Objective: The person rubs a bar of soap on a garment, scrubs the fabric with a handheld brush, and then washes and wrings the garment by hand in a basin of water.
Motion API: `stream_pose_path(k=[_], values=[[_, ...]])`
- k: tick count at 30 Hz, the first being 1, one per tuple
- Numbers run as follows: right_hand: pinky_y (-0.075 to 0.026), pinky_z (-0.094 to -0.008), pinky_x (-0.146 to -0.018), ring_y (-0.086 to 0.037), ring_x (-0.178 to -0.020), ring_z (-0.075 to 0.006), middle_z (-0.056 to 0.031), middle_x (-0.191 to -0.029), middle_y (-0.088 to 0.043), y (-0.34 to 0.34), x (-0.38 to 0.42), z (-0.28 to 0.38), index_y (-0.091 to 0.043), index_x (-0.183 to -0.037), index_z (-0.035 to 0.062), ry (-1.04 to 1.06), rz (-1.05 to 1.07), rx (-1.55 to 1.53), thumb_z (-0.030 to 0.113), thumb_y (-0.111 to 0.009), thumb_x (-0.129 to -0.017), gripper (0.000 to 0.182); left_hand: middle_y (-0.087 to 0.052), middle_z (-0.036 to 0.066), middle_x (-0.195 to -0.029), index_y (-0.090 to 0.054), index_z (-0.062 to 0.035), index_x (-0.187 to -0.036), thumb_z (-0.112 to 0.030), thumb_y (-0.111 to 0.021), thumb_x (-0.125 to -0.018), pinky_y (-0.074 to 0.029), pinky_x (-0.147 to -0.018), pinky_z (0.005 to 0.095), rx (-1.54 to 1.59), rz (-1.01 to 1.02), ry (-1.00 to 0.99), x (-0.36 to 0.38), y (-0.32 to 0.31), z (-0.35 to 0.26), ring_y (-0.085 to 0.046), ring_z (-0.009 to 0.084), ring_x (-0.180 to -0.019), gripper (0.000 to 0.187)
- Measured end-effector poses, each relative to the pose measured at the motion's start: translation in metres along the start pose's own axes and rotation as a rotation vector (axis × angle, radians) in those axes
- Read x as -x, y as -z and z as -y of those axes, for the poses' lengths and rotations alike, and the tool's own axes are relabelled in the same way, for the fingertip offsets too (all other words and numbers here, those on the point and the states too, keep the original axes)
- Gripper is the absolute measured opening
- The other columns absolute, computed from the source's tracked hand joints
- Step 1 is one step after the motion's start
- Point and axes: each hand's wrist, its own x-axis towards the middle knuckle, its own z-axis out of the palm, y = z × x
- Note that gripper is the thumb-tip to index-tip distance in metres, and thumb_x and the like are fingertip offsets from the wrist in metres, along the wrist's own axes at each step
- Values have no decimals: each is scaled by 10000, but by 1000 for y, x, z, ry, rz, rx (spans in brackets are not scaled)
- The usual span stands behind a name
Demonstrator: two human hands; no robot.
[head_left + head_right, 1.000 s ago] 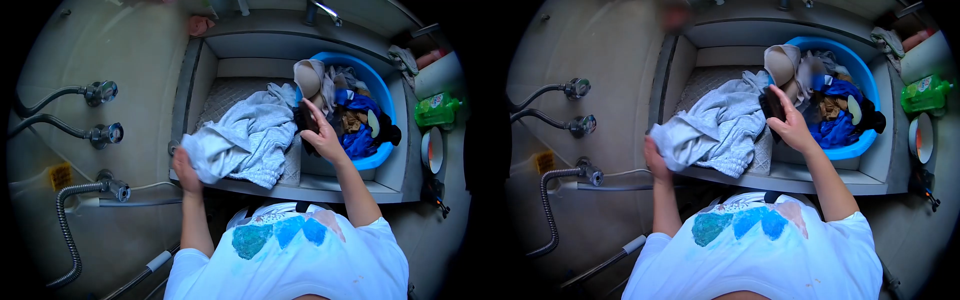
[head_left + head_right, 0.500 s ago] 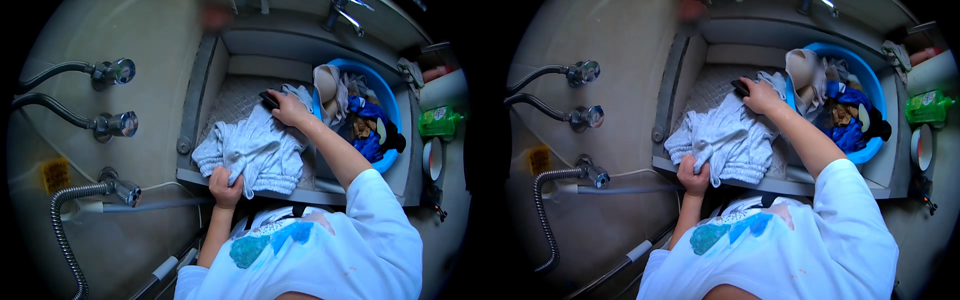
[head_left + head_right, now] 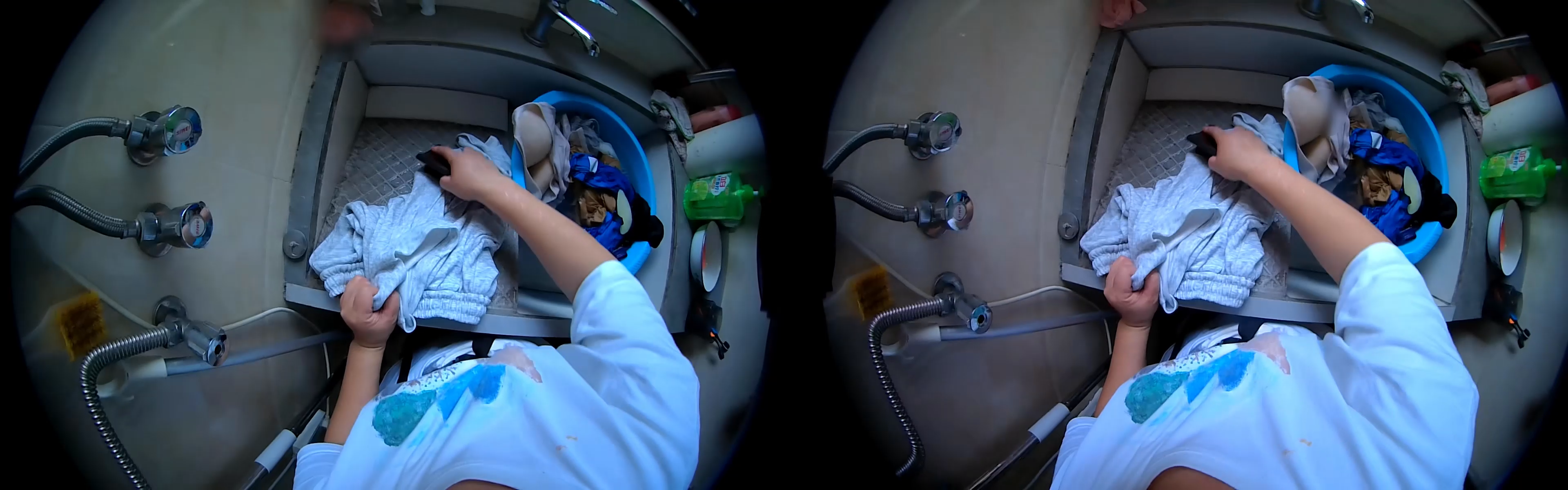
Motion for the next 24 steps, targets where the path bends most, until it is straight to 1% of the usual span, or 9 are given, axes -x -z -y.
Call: stream_pose_path(k=[6,8,10,13,16,18,22,23,24], values=[[-474,-415,-959,-590,-1098,-388,-241,-1155,-623,-12,-28,-8,-469,-1310,-41,7,-232,-8,332,-714,-677,775,-537,132,-693,-556,-26,-821,-18,-726,-691,-459,-573,364,-65,91,100,-10,3,-7,-531,321,-594,214],[-470,-414,-969,-585,-1114,-385,-251,-1170,-615,-10,-23,-5,-462,-1315,-46,-100,65,-7,351,-728,-657,813,-575,139,-794,-584,-26,-892,-92,-776,-681,-480,-665,387,-75,105,135,-35,1,-24,-578,321,-705,292],[-474,-400,-957,-595,-1106,-376,-263,-1163,-616,-13,-20,-8,-497,-1295,-38,-74,18,-27,362,-726,-633,807,-594,160,-963,-605,-20,-979,-154,-788,-667,-476,-795,412,-378,200,103,-68,2,-46,-601,324,-887,386],[-496,-355,-885,-648,-991,-318,-228,-1065,-656,5,-23,-9,-601,-1165,-42,-50,-75,-470,346,-702,-608,687,-582,174,-1090,-618,-25,-1030,-178,-777,-656,-446,-892,421,-589,344,30,-81,-3,-37,-581,319,-1008,435],[-514,-303,-719,-632,-779,-192,-114,-876,-657,77,-9,17,-641,-1045,-27,-5,-27,-793,294,-708,-630,529,-568,145,-1073,-605,-49,-1017,-154,-757,-663,-435,-898,435,-401,541,183,-93,-12,-13,-550,345,-1036,399],[-492,-281,-692,-591,-773,-155,-63,-897,-615,121,13,43,-595,-1160,15,174,-104,-881,231,-691,-695,522,-581,135,-1012,-598,-59,-1010,-113,-745,-666,-464,-847,407,-227,457,244,-108,-9,-4,-584,326,-986,379],[-496,-265,-682,-601,-783,-117,-40,-851,-609,184,34,71,-617,-1060,41,505,-218,-960,261,-705,-747,393,-594,114,-979,-564,-18,-957,-28,-732,-701,-474,-812,364,142,-2,414,-156,14,-28,-595,264,-905,306],[-500,-251,-701,-607,-780,-113,-36,-848,-606,192,28,64,-614,-1067,43,549,-401,-914,296,-710,-758,410,-596,120,-992,-566,-17,-956,-30,-735,-709,-471,-817,365,199,-89,339,-165,20,-33,-594,266,-909,300],[-428,-219,-619,-525,-727,-64,-4,-854,-551,200,40,82,-557,-1038,18,571,-268,-1083,149,-620,-775,301,-599,125,-1004,-569,-15,-956,-32,-738,-717,-469,-821,365,256,-175,262,-171,24,-36,-593,267,-913,293]])
